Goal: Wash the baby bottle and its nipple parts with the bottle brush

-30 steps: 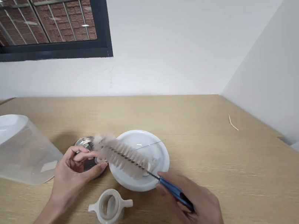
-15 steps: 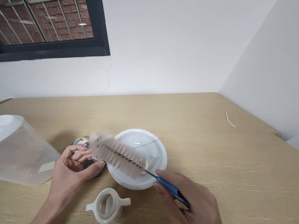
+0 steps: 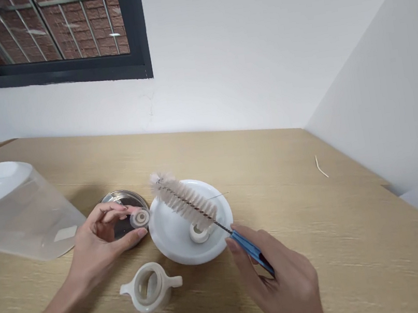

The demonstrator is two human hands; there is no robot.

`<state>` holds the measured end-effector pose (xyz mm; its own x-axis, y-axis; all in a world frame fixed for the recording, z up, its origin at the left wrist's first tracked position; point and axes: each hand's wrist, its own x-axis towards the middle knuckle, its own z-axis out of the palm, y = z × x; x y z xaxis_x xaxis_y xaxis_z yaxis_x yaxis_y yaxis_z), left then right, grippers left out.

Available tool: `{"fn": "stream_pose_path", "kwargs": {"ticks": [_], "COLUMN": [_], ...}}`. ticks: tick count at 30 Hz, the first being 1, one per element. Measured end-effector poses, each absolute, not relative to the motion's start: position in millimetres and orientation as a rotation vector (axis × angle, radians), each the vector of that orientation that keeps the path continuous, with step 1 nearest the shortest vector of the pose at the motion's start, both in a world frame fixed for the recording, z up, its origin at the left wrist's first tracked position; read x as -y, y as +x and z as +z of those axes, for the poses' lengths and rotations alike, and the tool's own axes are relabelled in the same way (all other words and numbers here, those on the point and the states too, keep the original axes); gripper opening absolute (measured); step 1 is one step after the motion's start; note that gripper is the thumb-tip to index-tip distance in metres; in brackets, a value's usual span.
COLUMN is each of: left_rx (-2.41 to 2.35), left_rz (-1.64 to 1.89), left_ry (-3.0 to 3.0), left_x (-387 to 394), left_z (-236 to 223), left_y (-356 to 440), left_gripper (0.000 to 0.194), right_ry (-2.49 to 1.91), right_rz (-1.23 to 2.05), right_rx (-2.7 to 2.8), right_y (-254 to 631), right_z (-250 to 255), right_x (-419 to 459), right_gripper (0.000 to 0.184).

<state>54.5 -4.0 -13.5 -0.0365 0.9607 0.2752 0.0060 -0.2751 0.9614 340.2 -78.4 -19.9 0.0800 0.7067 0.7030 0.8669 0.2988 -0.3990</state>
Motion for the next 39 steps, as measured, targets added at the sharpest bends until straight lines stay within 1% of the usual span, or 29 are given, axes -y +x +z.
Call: {"fn": "stream_pose_path", "kwargs": {"ticks": [4,10,27,32,34,36,39], "left_rx": [-1.088,-1.06,-1.03,-1.068,-1.102,-1.129,-1.121], "left_rz": [1.414,1.375,1.366,1.399,1.421,1.436,1.453], "left_ry": [1.452,1.488,1.456,1.478,1.494,1.504,1.502], "left_x": [3.7,2.6,1.2,4.0,4.9,5.1,4.0], "left_z": [-15.8,-18.1,-20.9,-19.7,-19.0,-18.7,-19.0], "left_y": [53.0,50.4,50.7,50.8,51.2,51.6,52.0], "left_gripper": [0.041,0.048,0.048,0.049,0.046,0.043,0.046], "right_ry": [-1.444,-1.444,-1.411,-1.301,-1.231,-1.2,-1.223], "right_rz": [-0.218,-0.225,-0.227,-0.219,-0.253,-0.365,-0.443], "right_rx": [1.658,1.659,1.72,1.838,1.892,1.915,1.872], "right_y": [342.0,341.6,343.1,343.0,345.1,347.9,349.3], "right_z": [-19.7,-21.9,-23.9,-24.3,-25.2,-26.1,-26.8], "right_x": [76.8,76.9,77.4,76.4,73.6,70.2,67.5], "right_gripper": [0.016,0.018,0.017,0.014,0.014,0.015,0.014]}}
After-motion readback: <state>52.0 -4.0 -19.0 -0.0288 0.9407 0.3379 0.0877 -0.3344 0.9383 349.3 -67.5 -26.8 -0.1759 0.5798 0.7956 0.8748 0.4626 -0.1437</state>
